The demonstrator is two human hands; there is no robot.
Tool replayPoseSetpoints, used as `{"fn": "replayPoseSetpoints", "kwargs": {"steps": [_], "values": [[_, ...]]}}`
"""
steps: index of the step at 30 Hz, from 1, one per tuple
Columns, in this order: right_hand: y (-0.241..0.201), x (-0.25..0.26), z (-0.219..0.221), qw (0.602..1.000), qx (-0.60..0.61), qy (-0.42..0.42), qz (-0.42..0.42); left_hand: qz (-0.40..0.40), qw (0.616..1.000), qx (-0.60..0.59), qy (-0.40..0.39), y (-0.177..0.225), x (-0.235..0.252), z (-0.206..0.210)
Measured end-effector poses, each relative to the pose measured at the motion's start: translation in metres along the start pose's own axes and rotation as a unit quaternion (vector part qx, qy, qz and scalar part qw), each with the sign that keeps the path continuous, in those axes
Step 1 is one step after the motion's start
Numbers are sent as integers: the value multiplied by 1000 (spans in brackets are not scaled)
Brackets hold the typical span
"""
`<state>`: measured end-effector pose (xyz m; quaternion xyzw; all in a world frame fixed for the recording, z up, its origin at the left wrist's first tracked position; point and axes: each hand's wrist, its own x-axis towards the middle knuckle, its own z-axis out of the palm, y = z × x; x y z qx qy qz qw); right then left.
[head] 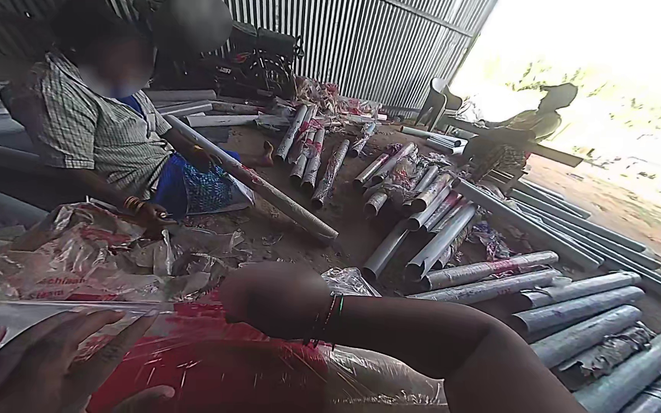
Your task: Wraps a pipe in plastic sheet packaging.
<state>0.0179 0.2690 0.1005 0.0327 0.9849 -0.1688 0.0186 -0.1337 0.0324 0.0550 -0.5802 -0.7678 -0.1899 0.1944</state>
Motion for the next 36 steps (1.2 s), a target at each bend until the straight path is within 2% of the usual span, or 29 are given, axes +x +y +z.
{"fn": "replayPoseSetpoints", "kwargs": {"steps": [3,6,8,14,17,21,23,26,29,31,34,36], "values": [[10,1,9,996,-61,58,-33,2,1000,24,9,-1,0,4],[28,7,31,964,-123,202,-121,-4,995,77,65,9,1,10],[39,13,38,946,-139,257,-140,-6,994,94,62,13,6,7],[56,20,37,942,-154,273,-121,6,993,86,77,14,8,7],[65,25,33,955,-148,242,-89,11,992,82,91,14,1,10],[46,26,30,994,-76,63,52,15,983,91,162,16,-5,19],[44,25,30,996,21,33,81,16,978,89,190,16,-12,20],[56,16,38,967,236,91,21,22,971,69,230,18,-25,20],[66,14,24,922,386,32,8,28,961,59,270,18,-29,24],[75,21,9,885,464,37,25,31,952,53,300,17,-31,30],[67,37,-24,877,453,140,74,44,938,46,341,16,-38,37],[33,53,-42,892,402,175,106,51,930,43,362,16,-44,40]]}}
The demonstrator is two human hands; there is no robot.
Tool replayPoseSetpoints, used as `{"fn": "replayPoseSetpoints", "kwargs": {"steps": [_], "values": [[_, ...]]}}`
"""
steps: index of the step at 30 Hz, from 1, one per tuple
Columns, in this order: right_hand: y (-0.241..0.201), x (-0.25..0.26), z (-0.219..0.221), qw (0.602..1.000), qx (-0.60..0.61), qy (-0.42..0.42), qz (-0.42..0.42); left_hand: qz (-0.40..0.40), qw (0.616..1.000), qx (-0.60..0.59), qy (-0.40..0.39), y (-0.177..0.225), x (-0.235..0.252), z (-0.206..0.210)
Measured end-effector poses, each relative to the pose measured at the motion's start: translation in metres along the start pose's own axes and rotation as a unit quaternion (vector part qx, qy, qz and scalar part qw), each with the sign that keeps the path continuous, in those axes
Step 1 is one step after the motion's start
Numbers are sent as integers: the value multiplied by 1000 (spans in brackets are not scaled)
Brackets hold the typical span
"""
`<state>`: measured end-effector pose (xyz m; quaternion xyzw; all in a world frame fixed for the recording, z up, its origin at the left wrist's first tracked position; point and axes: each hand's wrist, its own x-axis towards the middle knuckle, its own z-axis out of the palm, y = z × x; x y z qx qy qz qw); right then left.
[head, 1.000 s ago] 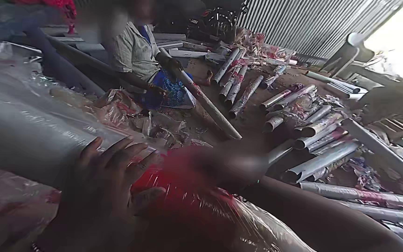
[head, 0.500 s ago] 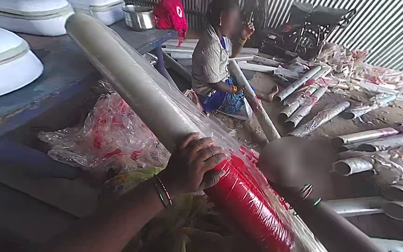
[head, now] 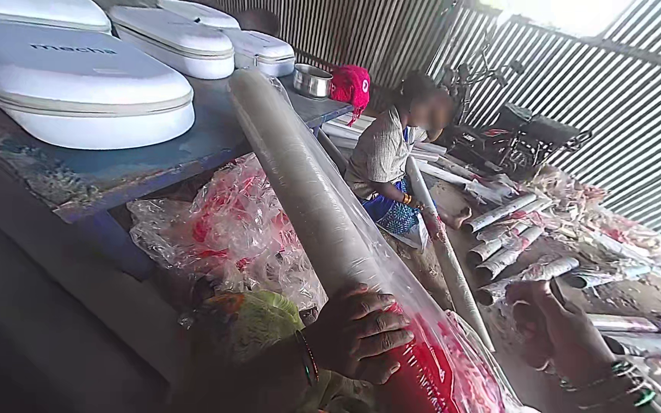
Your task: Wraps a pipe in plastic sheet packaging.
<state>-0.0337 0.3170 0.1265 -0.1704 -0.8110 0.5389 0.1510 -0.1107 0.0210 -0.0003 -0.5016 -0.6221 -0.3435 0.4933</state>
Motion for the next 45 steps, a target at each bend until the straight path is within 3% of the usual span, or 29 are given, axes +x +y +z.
{"fn": "replayPoseSetpoints", "kwargs": {"steps": [3,6,8,14,17,20,25,29,36,41,45], "values": [[-40,7,44,983,-147,-58,-97,-4,1000,-17,16,2,-4,-2],[-72,9,99,908,-307,-116,-260,-4,999,-21,28,3,-4,-1],[-94,5,134,862,-363,-160,-316,-3,999,-20,27,3,-5,-1],[-144,0,195,801,-518,-252,-161,-2,997,-79,15,-4,-2,-11],[-140,6,198,807,-503,-253,-177,-25,987,-134,85,-26,9,-23],[-138,5,197,812,-497,-245,-185,-141,981,-54,125,-62,24,-38],[-137,11,194,826,-464,-254,-196,-157,984,52,66,-128,43,-47],[-139,27,191,852,-426,-245,-180,-155,987,49,19,-131,46,-46],[-144,41,205,782,-528,-230,-237,-147,988,39,4,-130,41,-48],[-119,63,197,744,-543,-152,-358,-115,992,22,42,-136,31,-45],[-108,89,188,766,-563,-157,-268,-106,993,19,45,-138,32,-41]]}}
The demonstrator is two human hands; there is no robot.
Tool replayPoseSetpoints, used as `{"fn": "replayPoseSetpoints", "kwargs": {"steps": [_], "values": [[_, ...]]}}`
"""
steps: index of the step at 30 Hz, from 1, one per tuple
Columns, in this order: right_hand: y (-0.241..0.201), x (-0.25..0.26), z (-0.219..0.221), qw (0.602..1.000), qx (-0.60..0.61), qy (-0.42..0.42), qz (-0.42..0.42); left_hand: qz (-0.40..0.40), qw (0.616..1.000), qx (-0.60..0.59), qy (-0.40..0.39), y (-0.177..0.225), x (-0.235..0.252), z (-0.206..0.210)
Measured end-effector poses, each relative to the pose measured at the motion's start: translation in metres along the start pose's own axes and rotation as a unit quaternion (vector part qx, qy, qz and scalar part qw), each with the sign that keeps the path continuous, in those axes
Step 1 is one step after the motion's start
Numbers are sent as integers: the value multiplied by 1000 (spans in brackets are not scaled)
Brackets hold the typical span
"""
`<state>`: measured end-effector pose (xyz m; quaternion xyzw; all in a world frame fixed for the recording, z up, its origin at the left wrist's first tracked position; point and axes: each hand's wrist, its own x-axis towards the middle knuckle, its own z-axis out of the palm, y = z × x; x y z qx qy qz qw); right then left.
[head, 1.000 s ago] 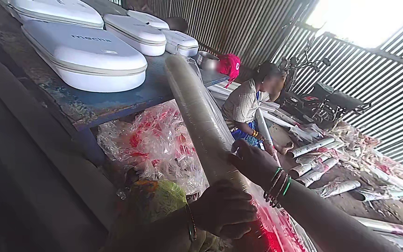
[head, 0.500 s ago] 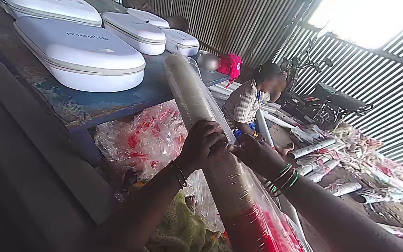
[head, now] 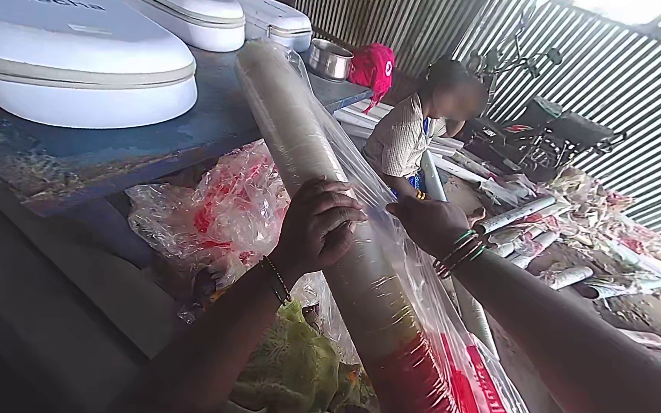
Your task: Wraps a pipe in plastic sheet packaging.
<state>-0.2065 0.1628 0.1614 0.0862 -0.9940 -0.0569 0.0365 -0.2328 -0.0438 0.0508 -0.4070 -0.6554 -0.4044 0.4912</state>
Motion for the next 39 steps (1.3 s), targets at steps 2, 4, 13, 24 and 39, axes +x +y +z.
{"fn": "replayPoseSetpoints", "kwargs": {"steps": [2,4,13,24,39], "values": [[20,9,19,999,33,-6,31,4,1000,-1,-4,0,1,4],[25,19,41,995,77,-27,48,6,1000,5,-3,0,2,6],[57,-10,71,935,314,8,166,-17,998,-10,57,-1,-6,-6],[97,-223,44,885,418,-32,201,-33,999,-17,-3,-3,-8,-9],[17,-357,98,967,130,201,85,-59,984,89,-146,8,9,-21]]}}
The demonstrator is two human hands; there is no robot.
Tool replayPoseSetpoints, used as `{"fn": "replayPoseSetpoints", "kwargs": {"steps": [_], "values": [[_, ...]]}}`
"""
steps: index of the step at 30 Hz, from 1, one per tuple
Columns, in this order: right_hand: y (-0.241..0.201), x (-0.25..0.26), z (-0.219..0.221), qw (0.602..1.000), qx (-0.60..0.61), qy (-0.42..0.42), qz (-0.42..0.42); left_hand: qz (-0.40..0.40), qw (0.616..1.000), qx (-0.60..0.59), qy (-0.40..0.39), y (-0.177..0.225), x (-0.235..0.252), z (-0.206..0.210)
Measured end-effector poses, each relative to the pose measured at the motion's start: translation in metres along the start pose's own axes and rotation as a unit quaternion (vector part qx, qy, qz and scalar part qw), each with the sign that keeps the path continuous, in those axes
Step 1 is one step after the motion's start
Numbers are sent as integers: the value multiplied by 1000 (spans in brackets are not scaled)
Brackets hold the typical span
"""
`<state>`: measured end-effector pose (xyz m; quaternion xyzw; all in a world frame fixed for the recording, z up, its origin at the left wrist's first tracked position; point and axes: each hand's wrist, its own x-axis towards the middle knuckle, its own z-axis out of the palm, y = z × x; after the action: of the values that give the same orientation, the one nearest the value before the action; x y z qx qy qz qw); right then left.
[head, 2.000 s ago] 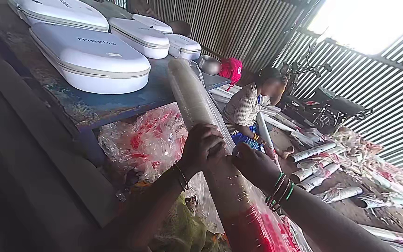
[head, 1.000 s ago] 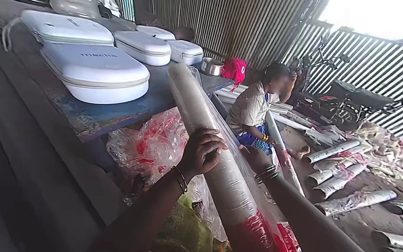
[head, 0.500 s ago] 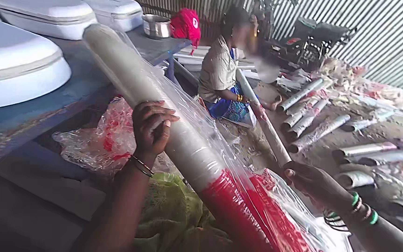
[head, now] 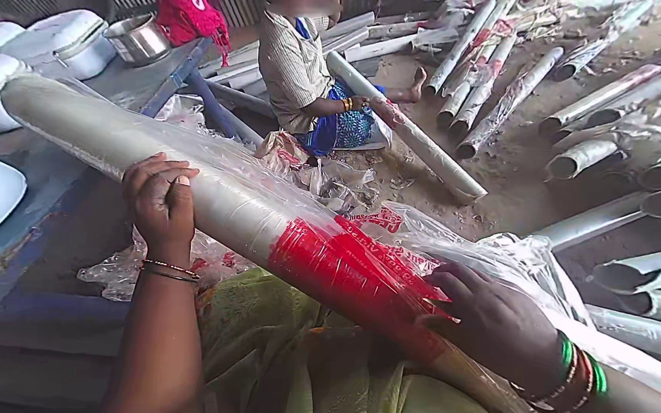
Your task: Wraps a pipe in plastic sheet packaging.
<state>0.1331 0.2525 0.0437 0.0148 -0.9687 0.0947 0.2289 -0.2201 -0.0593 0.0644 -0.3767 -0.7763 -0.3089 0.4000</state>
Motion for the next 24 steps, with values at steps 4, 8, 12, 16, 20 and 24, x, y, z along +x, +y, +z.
{"fn": "replayPoseSetpoints", "kwargs": {"steps": [4,8,12,16,20,24], "values": [[1,0,2,999,39,19,-7,42,996,74,-2,54,-2,-11],[3,2,-7,993,102,-43,48,173,975,-112,-85,158,-25,-3],[8,9,-21,973,154,-142,101,264,919,-204,-209,220,-51,25],[25,-4,-36,974,180,-67,121,264,921,-178,-223,223,-55,42],[39,-35,-62,974,134,51,174,238,917,-194,-254,220,-50,47],[44,-84,-85,946,108,110,286,225,910,-203,-284,216,-36,60]]}}
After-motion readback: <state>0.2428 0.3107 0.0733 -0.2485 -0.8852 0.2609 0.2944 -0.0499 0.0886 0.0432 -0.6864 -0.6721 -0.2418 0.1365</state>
